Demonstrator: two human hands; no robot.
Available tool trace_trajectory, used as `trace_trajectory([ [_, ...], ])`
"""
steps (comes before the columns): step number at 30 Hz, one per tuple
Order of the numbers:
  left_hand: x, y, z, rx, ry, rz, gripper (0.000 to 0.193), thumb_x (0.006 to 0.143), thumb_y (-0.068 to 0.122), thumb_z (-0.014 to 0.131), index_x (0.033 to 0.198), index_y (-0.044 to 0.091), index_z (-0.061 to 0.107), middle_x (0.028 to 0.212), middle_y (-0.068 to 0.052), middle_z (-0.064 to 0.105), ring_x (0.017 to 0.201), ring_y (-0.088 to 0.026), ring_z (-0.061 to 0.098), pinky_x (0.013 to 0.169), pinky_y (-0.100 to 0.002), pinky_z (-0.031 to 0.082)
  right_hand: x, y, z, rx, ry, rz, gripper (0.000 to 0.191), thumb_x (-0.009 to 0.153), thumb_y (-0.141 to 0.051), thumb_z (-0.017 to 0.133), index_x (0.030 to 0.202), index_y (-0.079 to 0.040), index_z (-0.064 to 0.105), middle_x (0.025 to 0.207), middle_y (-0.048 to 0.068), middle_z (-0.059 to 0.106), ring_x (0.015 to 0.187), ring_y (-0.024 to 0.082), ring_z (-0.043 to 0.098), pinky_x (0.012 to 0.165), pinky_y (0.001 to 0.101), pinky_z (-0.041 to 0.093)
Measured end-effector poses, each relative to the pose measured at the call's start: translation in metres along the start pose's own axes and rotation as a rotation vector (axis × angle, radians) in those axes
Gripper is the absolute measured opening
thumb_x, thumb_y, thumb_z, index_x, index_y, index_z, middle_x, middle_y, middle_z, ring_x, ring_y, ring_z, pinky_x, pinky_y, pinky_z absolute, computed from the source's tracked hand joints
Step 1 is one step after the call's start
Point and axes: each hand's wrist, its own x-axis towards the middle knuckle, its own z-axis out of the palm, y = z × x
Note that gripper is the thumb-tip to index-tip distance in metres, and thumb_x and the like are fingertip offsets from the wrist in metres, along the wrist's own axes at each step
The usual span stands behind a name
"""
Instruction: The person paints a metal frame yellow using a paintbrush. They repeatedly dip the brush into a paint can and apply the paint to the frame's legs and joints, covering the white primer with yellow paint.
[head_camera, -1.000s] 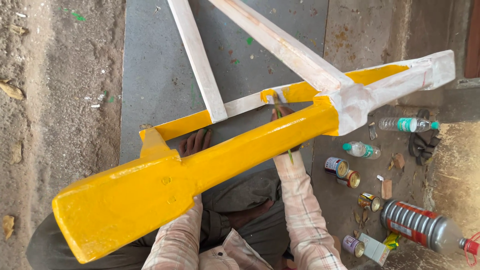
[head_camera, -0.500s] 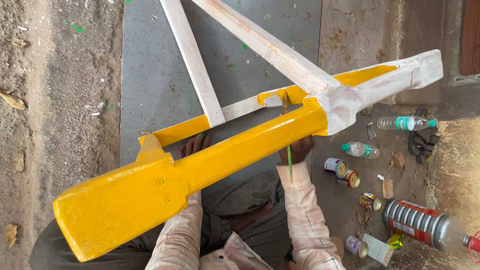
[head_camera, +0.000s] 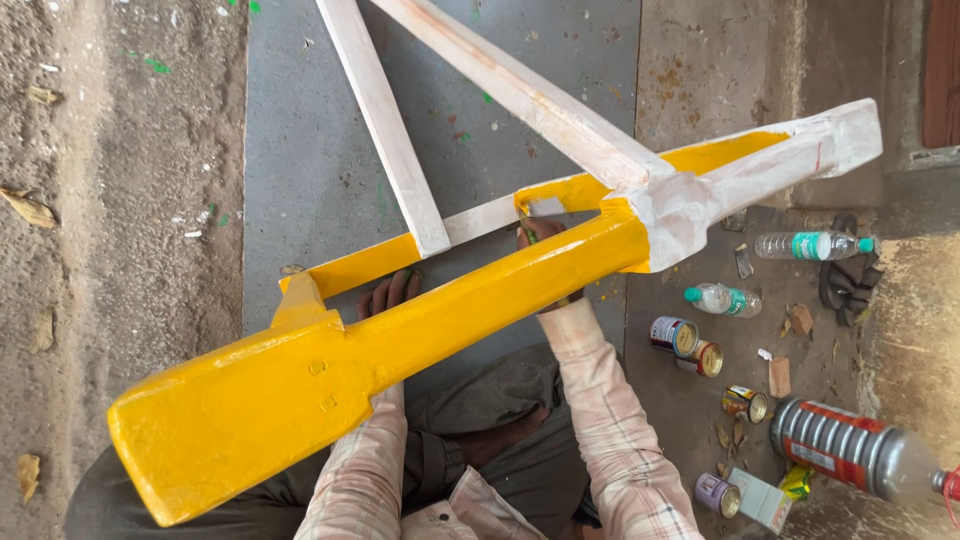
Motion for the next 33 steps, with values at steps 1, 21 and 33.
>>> trace_trajectory([
  [1, -0.001, -0.001, 0.000, -0.016, -0.016, -0.004, 0.050, 0.096, 0.027, 0.062, 0.145, 0.019, 0.059, 0.150, -0.004, 0.055, 0.137, -0.024, 0.052, 0.114, -0.051, 0.037, 0.002, -0.004, -0.006, 0.115, -0.006, 0.046, 0.019, 0.097, -0.007, 0.074, 0.113, 0.000, 0.068, 0.108, 0.015, 0.069, 0.096, 0.029, 0.069, 0.084, 0.0411, 0.057],
  [21, -0.013, -0.005, -0.002, -0.014, -0.234, -0.004, 0.060, 0.095, 0.030, 0.058, 0.152, 0.014, 0.049, 0.156, -0.010, 0.045, 0.145, -0.028, 0.042, 0.120, -0.052, 0.030, 0.023, -0.068, -0.057, -0.247, 0.123, -0.077, 0.020, 0.096, -0.007, 0.074, 0.115, 0.000, 0.072, 0.115, 0.017, 0.073, 0.105, 0.033, 0.073, 0.091, 0.0415, 0.060],
  [33, -0.007, -0.007, 0.001, -0.042, -0.285, 0.014, 0.070, 0.091, 0.042, 0.060, 0.152, 0.012, 0.045, 0.155, -0.012, 0.041, 0.145, -0.029, 0.039, 0.119, -0.056, 0.028, 0.013, -0.043, -0.014, -0.100, -0.053, 0.036, 0.018, 0.097, -0.007, 0.075, 0.113, -0.002, 0.067, 0.102, 0.014, 0.071, 0.089, 0.028, 0.071, 0.076, 0.0391, 0.058],
])
